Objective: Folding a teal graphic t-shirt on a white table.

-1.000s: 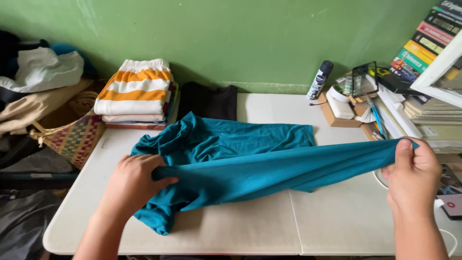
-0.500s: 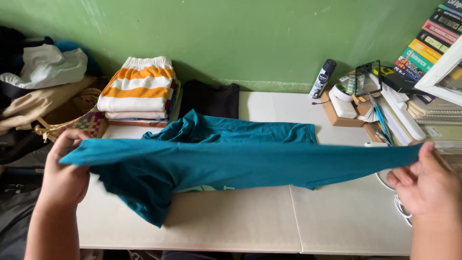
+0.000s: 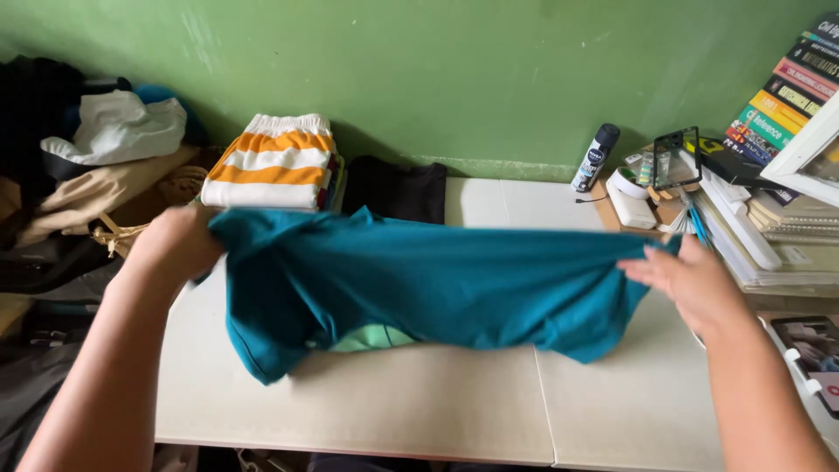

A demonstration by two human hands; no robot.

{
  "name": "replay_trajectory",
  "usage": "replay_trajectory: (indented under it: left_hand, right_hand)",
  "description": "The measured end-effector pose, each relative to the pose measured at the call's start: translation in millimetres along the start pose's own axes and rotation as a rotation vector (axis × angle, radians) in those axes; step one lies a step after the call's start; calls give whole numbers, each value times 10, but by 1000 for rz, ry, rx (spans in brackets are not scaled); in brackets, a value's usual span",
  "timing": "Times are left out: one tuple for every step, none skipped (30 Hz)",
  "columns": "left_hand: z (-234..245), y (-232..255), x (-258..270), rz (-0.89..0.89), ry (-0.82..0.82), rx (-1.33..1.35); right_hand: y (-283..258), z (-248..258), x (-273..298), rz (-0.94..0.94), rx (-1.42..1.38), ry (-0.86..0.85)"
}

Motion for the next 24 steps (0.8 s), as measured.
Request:
replay_trajectory:
  left_hand:
    - [-45,-84,-135,1,4,-1]
    - [-75,-145,-285,-57,78,214]
    - [-100,-213,-439,-116,152,428]
    - [78,-61,-481,-117,155,431]
    - [209,11,-516,51,216,940]
    - [277,139,-541,229,261,1451]
    - [347,208,-540,228,257,1456]
    - [480,266,-536,138,330,1658]
    - [617,318,-527,40,403,1859]
    - [592,327,-514,42,399,1862]
    - [590,320,-495,19,483,1953]
    - [609,290,-466,-11,574,2040]
    - [586,313,-351,-11,577,2039]
    - [602,355,-224,-136,614,2026]
    - [616,401,-94,-263,647,2009]
    - [497,384,-13,-260,648,2007]
    - [304,326,65,-31,621,1891]
    - [99,281,161,190,578,1771]
    - [-25,298,189,194,578,1772]
    - [-214,298,228,362,491,1777]
    - [-398,303,280,529,400,1775]
    - [-500,288,214,530,401,1774]
    - [-639,276,166,619,367,1803]
    - [-773,276,106,706,330,1830]
  right_hand:
    - [-116,-12,-75,4,0,-1]
    - [-240,22,-150,22,40,104]
    - [-365,55,-226,39,79,210]
    - [-458,21,-222,42,81,211]
    - [-711,-19,-153,415,-2,187]
    - [-907,-32,-6,783,-86,147]
    - [-988,-102,70,782,-81,150]
    - [-1036,-195,95,692,-59,197]
    - [-1082,-289,123,601,-39,241]
    - [-1045,-240,161,598,-36,243]
    - [-1019,-198,208,635,-85,202]
    - [-1002,-180,236,676,-139,156]
    - [-979,-190,323,677,-139,153]
    - [-905,-183,400,605,-180,156]
    - [-831,-177,478,533,-219,159]
    - [-649,-59,445,531,-221,157]
    - [-454,50,401,488,-167,159]
    - [-264,175,364,445,-109,161]
    - [-232,121,383,442,-107,160]
    - [-130,62,363,272,-10,200]
    - [-26,7,359,102,88,233]
    - [-31,-53,310,101,88,231]
    - [-2,-116,253,29,41,205]
    - [22,-171,204,-42,-7,181]
Point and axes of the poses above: each hand's wrist, its own x-axis away from the middle knuckle, its own z-axis out of the back of the hand, y = z × x, the point moved 5 cm from there along -x, towards the middle knuckle, and after that the axes turned 10 degrees about -z, right-handed, at the moved point
